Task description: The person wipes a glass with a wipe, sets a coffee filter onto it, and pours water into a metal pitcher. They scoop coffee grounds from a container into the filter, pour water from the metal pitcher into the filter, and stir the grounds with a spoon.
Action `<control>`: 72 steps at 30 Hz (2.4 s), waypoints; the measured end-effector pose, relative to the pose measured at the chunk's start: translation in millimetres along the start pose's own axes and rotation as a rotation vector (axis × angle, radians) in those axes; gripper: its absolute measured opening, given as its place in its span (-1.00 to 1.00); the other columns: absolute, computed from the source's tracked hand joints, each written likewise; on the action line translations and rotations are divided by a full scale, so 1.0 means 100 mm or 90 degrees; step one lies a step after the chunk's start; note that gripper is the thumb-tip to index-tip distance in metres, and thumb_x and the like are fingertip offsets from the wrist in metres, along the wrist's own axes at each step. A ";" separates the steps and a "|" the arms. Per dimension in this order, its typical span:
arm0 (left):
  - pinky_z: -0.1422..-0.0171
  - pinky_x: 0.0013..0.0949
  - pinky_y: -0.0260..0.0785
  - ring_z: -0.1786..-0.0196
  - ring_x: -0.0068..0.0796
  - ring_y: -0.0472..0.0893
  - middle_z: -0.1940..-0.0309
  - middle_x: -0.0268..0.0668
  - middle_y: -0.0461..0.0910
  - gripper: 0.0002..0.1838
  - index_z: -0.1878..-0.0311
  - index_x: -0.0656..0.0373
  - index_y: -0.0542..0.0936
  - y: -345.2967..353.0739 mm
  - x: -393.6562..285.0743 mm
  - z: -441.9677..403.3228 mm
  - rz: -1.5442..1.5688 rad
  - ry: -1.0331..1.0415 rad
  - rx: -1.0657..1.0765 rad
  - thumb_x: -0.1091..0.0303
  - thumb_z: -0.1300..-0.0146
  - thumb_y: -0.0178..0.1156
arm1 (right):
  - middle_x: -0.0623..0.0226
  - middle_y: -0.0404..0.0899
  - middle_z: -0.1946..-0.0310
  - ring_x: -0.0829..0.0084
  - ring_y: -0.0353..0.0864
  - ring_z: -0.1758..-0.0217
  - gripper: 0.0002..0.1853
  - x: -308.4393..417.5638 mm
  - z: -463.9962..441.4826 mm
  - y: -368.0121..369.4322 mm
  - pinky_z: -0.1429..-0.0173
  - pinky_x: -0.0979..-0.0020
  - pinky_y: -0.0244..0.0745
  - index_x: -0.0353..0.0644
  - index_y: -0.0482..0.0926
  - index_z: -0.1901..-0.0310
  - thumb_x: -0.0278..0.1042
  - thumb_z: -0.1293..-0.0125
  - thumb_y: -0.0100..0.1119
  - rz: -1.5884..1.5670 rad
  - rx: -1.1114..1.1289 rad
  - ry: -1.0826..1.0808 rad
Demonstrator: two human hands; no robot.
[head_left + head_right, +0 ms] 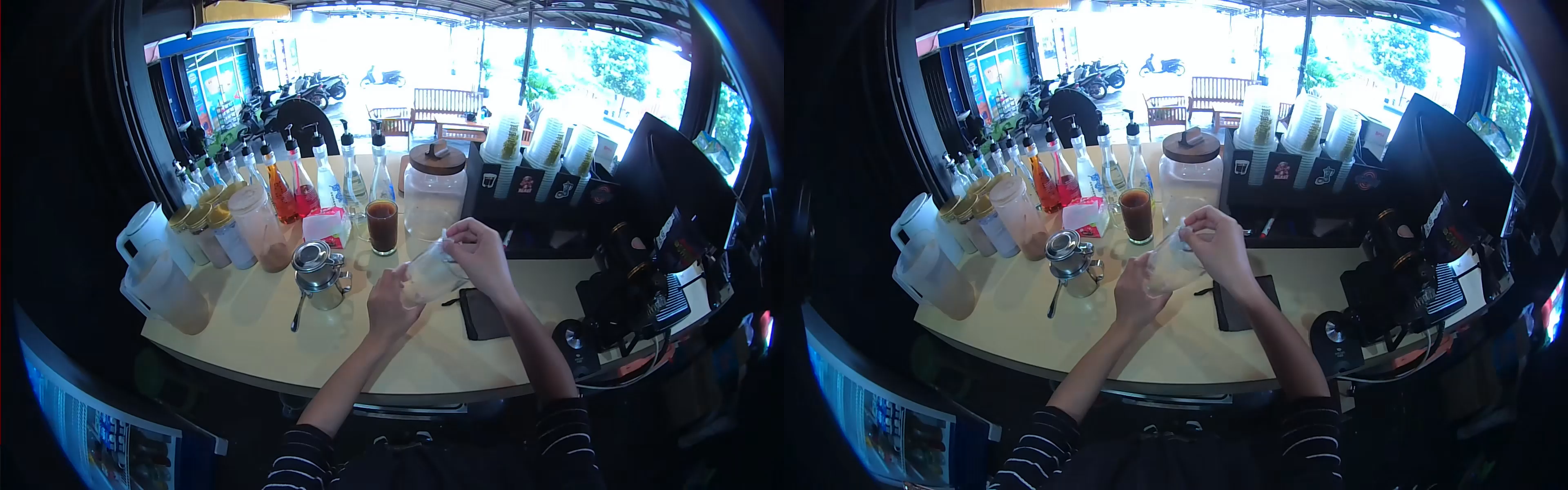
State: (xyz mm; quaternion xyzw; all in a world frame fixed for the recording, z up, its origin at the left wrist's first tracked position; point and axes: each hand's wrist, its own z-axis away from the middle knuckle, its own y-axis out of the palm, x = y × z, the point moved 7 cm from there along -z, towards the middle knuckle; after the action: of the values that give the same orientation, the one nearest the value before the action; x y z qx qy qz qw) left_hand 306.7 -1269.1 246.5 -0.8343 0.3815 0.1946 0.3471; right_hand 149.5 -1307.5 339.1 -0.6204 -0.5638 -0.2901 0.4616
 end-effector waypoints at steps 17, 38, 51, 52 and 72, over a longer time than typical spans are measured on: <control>0.03 -0.21 0.33 0.17 -0.28 0.54 0.15 -0.30 0.45 -0.33 -0.19 -0.02 0.39 -0.35 -0.31 -0.13 -0.362 0.159 0.084 0.44 0.12 0.27 | 0.20 0.61 0.26 0.52 0.64 0.33 -0.78 0.43 0.19 -0.15 0.23 0.51 0.52 -0.31 0.46 0.10 -0.66 -0.20 0.10 0.227 0.009 -0.318; 0.06 -0.17 0.41 0.17 -0.22 0.60 0.14 -0.33 0.48 -0.35 -0.16 0.01 0.40 -0.41 -0.28 0.06 -0.213 0.041 0.092 0.38 0.14 0.29 | 0.15 0.61 0.22 0.41 0.66 0.14 -0.72 -0.12 0.34 -0.24 0.01 0.39 0.60 -0.32 0.38 0.04 -0.73 -0.21 0.04 -0.114 -0.028 -0.041; 0.07 -0.24 0.50 0.20 -0.28 0.67 0.23 -0.26 0.64 -0.29 -0.08 0.08 0.44 -0.25 0.20 0.22 -0.044 -0.066 0.246 0.21 0.26 0.46 | 0.36 0.55 0.34 0.39 0.61 0.16 -0.75 0.31 0.57 -0.23 0.07 0.43 0.43 -0.25 0.38 0.07 -0.67 -0.23 0.05 0.130 0.277 -0.173; 0.05 -0.26 0.49 0.20 -0.29 0.67 0.25 -0.26 0.65 -0.28 -0.07 0.10 0.44 -0.24 0.29 0.27 0.062 -0.089 0.225 0.21 0.27 0.45 | 0.36 0.55 0.34 0.39 0.61 0.16 -0.75 0.24 0.53 -0.29 0.07 0.43 0.43 -0.25 0.38 0.07 -0.67 -0.23 0.05 0.130 0.273 -0.174; 0.10 -0.30 0.53 0.22 -0.39 0.68 0.24 -0.31 0.64 -0.36 0.00 0.07 0.49 -0.33 0.10 0.27 -0.121 -0.175 0.253 0.26 0.29 0.41 | 0.16 0.64 0.33 0.26 0.66 0.23 -0.55 -0.15 0.45 0.10 0.05 0.27 0.50 -0.24 0.22 -0.15 -0.54 -0.24 0.09 0.246 0.368 0.065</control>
State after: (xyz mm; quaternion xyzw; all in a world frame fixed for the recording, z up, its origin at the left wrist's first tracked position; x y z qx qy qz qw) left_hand 336.4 -1239.0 236.0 -0.7474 0.2815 0.1941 0.5697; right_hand 149.2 -1272.4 305.0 -0.5440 -0.4705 -0.0564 0.6924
